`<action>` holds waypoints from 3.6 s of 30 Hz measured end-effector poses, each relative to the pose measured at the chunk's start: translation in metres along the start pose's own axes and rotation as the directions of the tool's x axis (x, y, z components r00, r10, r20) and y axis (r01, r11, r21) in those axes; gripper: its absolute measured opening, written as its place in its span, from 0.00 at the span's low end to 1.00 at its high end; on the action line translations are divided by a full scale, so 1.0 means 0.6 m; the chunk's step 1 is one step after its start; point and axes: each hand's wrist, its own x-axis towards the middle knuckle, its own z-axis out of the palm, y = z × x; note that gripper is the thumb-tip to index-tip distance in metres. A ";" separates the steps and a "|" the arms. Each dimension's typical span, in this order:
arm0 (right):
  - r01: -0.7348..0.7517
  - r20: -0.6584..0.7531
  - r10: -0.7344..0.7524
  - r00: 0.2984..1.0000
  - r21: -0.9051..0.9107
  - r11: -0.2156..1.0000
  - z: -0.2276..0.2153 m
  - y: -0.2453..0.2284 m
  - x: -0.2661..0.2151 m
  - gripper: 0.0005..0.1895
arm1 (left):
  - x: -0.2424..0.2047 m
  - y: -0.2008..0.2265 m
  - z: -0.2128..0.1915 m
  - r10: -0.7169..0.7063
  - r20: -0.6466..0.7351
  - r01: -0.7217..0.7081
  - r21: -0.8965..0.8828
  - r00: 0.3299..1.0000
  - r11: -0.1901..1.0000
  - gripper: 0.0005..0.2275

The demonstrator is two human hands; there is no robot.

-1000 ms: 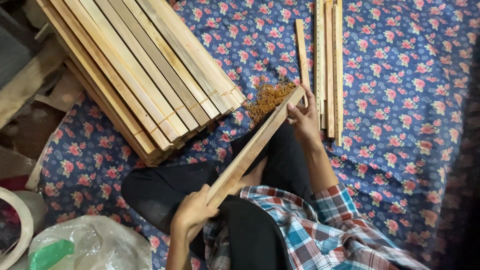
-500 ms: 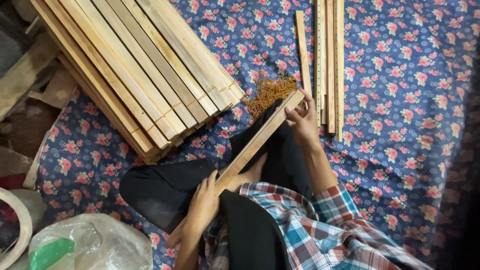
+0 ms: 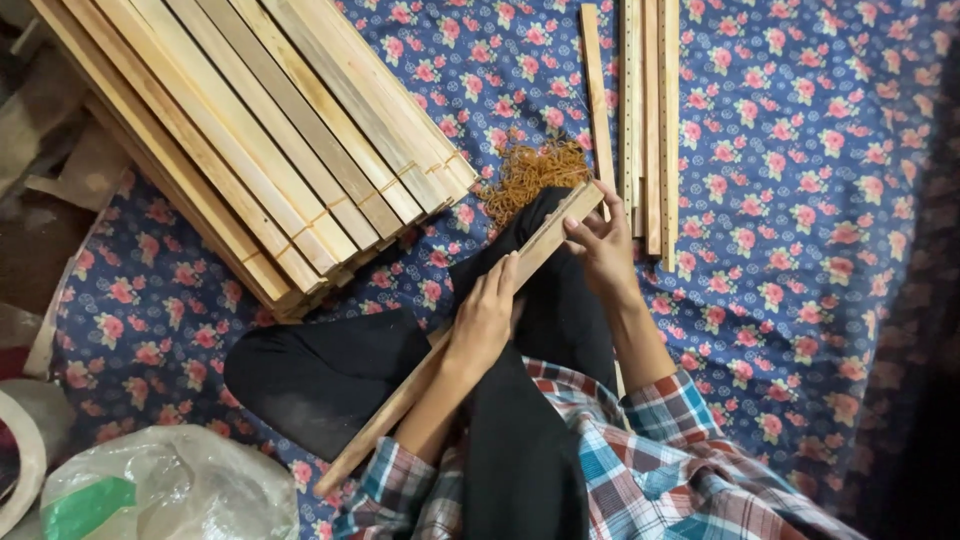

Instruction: The person sits on a floor mat and bundles long thin wooden slats. They pick up slats one at a time, align them into a stack on their lap, wrap a rubber band around the bundle, and place the finished bundle with a pile of completed bundles.

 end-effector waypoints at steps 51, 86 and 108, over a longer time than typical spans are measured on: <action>-0.034 -0.101 -0.003 0.995 -0.360 0.933 -0.009 0.034 0.233 0.17 | 0.107 -0.037 -0.012 -0.510 0.542 0.735 -0.376 0.668 0.564 0.21; 0.044 0.512 0.101 0.853 -0.263 0.964 -0.028 -0.062 0.160 0.34 | 0.052 -0.008 -0.112 -0.527 0.511 0.734 -0.484 0.679 0.477 0.18; 0.503 0.602 -0.064 0.796 -0.600 0.622 0.097 -0.044 -0.239 0.14 | 0.005 -0.024 -0.157 -0.631 0.395 0.728 -0.524 0.667 0.441 0.22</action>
